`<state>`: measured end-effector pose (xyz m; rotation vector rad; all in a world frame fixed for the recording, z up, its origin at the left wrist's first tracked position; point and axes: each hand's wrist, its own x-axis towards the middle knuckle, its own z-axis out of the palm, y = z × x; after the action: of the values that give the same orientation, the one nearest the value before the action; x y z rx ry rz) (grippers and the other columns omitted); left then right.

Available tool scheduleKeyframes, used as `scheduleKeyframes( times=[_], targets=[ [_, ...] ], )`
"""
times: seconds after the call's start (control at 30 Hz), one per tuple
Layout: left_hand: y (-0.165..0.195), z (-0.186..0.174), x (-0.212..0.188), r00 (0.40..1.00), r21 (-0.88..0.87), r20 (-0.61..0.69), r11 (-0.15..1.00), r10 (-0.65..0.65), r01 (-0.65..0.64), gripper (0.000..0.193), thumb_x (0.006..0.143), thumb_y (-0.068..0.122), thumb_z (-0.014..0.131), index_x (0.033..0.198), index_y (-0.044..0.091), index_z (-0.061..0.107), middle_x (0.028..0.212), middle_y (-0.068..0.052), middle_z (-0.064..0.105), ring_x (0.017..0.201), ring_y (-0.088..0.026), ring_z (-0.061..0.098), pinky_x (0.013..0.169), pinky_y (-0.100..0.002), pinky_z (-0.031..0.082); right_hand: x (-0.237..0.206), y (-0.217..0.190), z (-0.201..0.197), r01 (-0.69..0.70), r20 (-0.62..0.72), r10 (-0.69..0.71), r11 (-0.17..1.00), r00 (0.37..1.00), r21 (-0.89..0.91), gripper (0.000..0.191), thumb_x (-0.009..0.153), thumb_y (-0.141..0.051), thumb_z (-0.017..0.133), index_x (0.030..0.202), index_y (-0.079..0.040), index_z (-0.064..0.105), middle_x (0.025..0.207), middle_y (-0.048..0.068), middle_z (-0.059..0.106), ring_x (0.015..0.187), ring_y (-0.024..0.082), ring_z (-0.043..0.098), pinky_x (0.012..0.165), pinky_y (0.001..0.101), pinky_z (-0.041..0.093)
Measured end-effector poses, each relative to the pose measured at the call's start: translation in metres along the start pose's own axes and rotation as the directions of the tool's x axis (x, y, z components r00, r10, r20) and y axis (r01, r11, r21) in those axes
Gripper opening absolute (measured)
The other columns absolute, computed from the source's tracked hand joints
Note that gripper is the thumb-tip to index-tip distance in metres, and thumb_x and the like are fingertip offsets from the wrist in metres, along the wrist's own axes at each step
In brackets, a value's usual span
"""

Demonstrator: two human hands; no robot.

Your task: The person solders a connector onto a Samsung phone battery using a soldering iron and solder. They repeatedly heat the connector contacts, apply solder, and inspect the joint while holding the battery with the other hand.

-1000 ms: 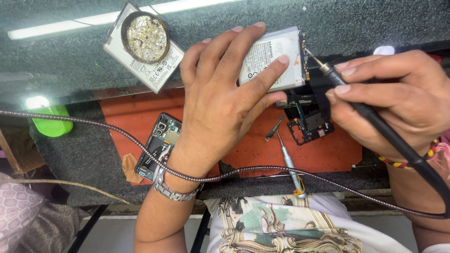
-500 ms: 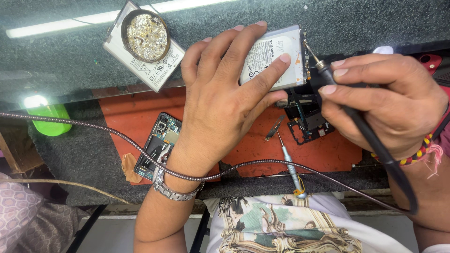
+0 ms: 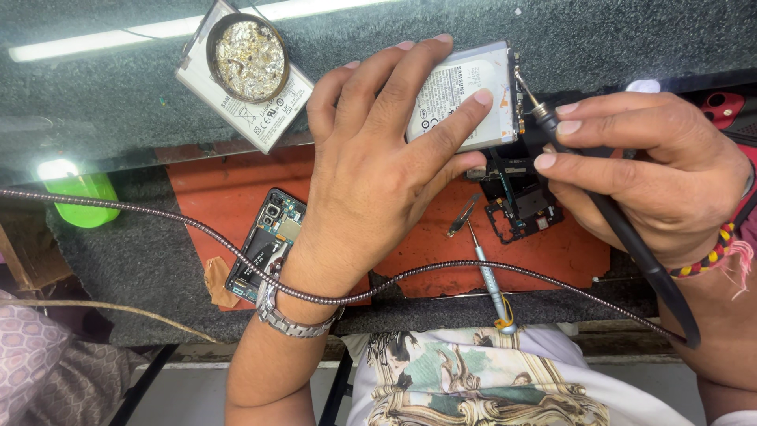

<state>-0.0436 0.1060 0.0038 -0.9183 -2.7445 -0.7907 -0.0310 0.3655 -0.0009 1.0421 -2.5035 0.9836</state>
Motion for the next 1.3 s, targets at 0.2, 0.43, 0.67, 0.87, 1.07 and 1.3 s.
scheduleKeyframes(
  times=[0.2, 0.43, 0.67, 0.87, 1.07, 1.3],
  targets=[
    [0.000, -0.001, 0.000, 1.000, -0.003, 0.006, 1.000, 0.000, 0.000, 0.042, 0.097, 0.038, 0.078, 0.134, 0.021, 0.070, 0.150, -0.013, 0.049, 0.137, -0.031, 0.047, 0.115, -0.050, 0.031, 0.001, 0.005, 0.002, 0.054, -0.025, -0.054, 0.999, 0.998, 0.001, 0.026, 0.069, 0.011, 0.083, 0.091, 0.000, 0.076, 0.099, 0.017, 0.064, 0.093, 0.032, 0.070, 0.076, 0.0362, 0.059],
    [0.000, -0.001, -0.001, 1.000, -0.004, 0.009, 1.000, 0.005, -0.005, 0.042, 0.099, 0.039, 0.078, 0.135, 0.021, 0.070, 0.151, -0.013, 0.048, 0.138, -0.031, 0.046, 0.116, -0.050, 0.031, 0.002, 0.005, -0.001, 0.054, 0.016, -0.054, 0.999, 0.998, 0.001, 0.026, 0.069, 0.012, 0.084, 0.090, 0.000, 0.076, 0.097, 0.016, 0.065, 0.092, 0.033, 0.070, 0.076, 0.0372, 0.059],
    [0.001, 0.000, -0.001, 1.000, 0.011, 0.003, 1.000, 0.006, -0.006, 0.042, 0.097, 0.038, 0.078, 0.134, 0.020, 0.070, 0.150, -0.013, 0.049, 0.136, -0.031, 0.046, 0.115, -0.050, 0.031, 0.004, 0.003, -0.008, 0.007, 0.065, -0.008, 1.000, 0.998, 0.008, 0.024, 0.069, 0.011, 0.085, 0.089, -0.002, 0.077, 0.097, 0.015, 0.067, 0.097, 0.035, 0.071, 0.080, 0.0411, 0.060],
    [0.002, 0.000, -0.002, 1.000, 0.001, -0.005, 1.000, 0.004, -0.004, 0.042, 0.096, 0.038, 0.078, 0.134, 0.020, 0.070, 0.149, -0.014, 0.050, 0.136, -0.032, 0.046, 0.115, -0.050, 0.031, 0.004, 0.003, -0.005, -0.008, 0.005, 0.007, 0.998, 1.000, 0.064, 0.023, 0.074, 0.015, 0.084, 0.089, 0.001, 0.074, 0.097, 0.017, 0.065, 0.095, 0.033, 0.070, 0.082, 0.0394, 0.061],
    [0.001, 0.000, -0.002, 1.000, -0.004, -0.006, 1.000, 0.004, -0.004, 0.042, 0.097, 0.038, 0.078, 0.134, 0.020, 0.070, 0.150, -0.013, 0.050, 0.137, -0.032, 0.046, 0.115, -0.050, 0.031, 0.001, 0.008, -0.002, -0.049, -0.026, 0.054, 0.989, 0.998, 0.142, 0.020, 0.072, 0.012, 0.081, 0.087, 0.003, 0.071, 0.100, 0.020, 0.062, 0.097, 0.035, 0.071, 0.084, 0.0409, 0.062],
    [-0.001, 0.000, -0.002, 1.000, -0.005, 0.000, 1.000, 0.004, -0.004, 0.042, 0.098, 0.038, 0.078, 0.135, 0.020, 0.070, 0.150, -0.013, 0.050, 0.137, -0.031, 0.046, 0.115, -0.050, 0.031, 0.000, 0.015, -0.001, -0.022, -0.003, 0.023, 0.987, 1.000, 0.160, 0.021, 0.071, 0.011, 0.082, 0.086, 0.002, 0.071, 0.099, 0.018, 0.061, 0.096, 0.035, 0.071, 0.082, 0.0399, 0.063]
  ],
)
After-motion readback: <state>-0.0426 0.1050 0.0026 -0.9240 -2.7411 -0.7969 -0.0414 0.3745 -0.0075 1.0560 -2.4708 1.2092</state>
